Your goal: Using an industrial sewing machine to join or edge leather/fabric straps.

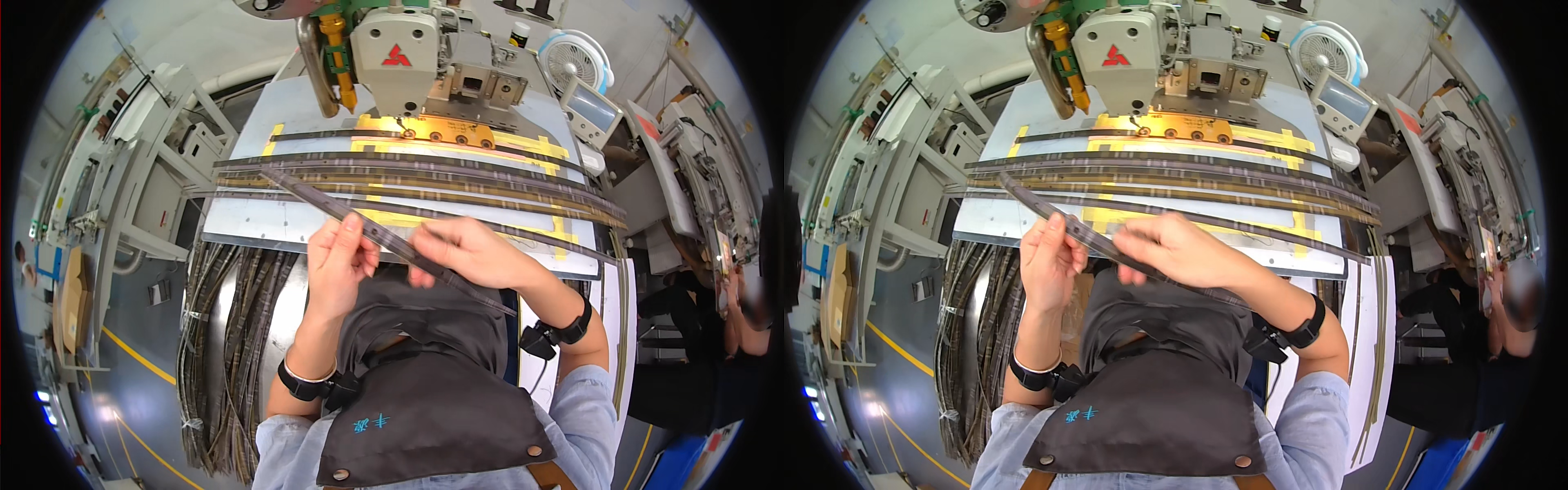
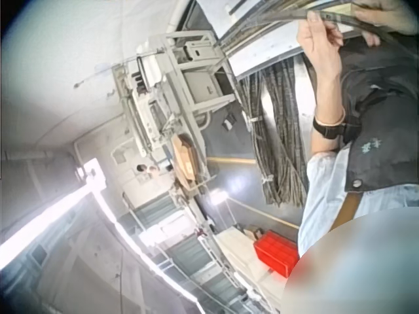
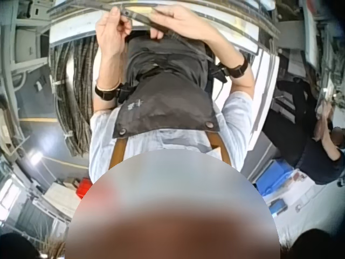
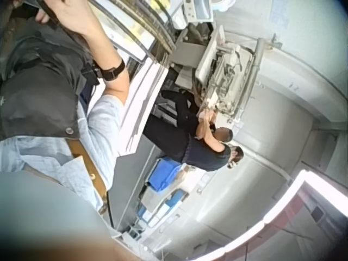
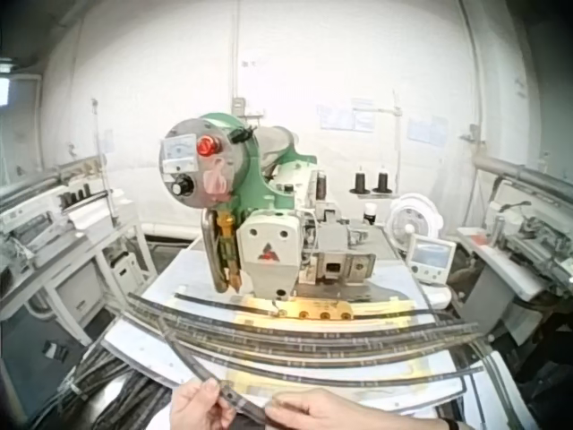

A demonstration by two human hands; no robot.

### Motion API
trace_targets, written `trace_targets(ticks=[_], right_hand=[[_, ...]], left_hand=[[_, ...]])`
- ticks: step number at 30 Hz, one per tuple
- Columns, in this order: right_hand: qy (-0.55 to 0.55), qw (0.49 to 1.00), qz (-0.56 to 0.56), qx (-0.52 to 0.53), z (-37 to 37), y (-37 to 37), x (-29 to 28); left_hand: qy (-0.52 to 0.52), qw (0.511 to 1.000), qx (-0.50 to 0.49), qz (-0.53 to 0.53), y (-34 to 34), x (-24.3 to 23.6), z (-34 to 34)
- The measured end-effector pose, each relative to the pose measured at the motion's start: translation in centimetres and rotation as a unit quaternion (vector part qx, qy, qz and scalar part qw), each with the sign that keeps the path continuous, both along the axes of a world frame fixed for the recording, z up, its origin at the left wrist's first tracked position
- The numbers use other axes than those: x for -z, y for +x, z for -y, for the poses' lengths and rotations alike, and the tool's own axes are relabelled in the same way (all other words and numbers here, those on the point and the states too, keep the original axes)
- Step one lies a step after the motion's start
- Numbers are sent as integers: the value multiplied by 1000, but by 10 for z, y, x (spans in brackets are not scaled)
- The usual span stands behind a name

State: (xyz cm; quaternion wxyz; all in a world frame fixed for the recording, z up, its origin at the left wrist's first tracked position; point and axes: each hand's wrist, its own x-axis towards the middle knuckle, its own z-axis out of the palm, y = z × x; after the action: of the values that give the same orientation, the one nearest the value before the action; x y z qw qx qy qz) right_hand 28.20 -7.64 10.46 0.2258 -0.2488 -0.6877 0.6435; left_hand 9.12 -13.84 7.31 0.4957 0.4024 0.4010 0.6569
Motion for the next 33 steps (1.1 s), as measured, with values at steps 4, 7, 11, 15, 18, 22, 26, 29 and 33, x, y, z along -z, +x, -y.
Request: trace_targets(ticks=[4, 7, 11, 15, 18, 22, 26, 29, 33], right_hand=[[-12, 995, 45, -85, 1, 1, 2], [-3, 995, 40, -96, 0, -1, 4], [4, 993, 42, -110, 0, -6, 3], [14, 992, 53, -117, -1, -12, 1], [21, 990, 74, -119, -1, -18, 3], [20, 990, 61, -127, -1, -22, 4], [1, 988, 59, -146, 1, -25, 4], [92, 984, 45, -145, 4, -30, 13], [219, 964, 70, -132, -4, -26, 24]], left_hand=[[47, 996, -70, -35, -34, -2, -4], [57, 992, -102, -41, -52, -1, -4], [66, 985, -157, -17, -74, -4, -1], [57, 977, -203, -16, -86, -2, 3], [98, 981, -164, -45, -92, -5, 6], [117, 982, -142, -39, -96, -11, 10], [147, 981, -60, 112, -111, -17, 20], [156, 976, -144, 40, -146, -31, 57], [175, 832, -498, -168, -218, -113, 153]])
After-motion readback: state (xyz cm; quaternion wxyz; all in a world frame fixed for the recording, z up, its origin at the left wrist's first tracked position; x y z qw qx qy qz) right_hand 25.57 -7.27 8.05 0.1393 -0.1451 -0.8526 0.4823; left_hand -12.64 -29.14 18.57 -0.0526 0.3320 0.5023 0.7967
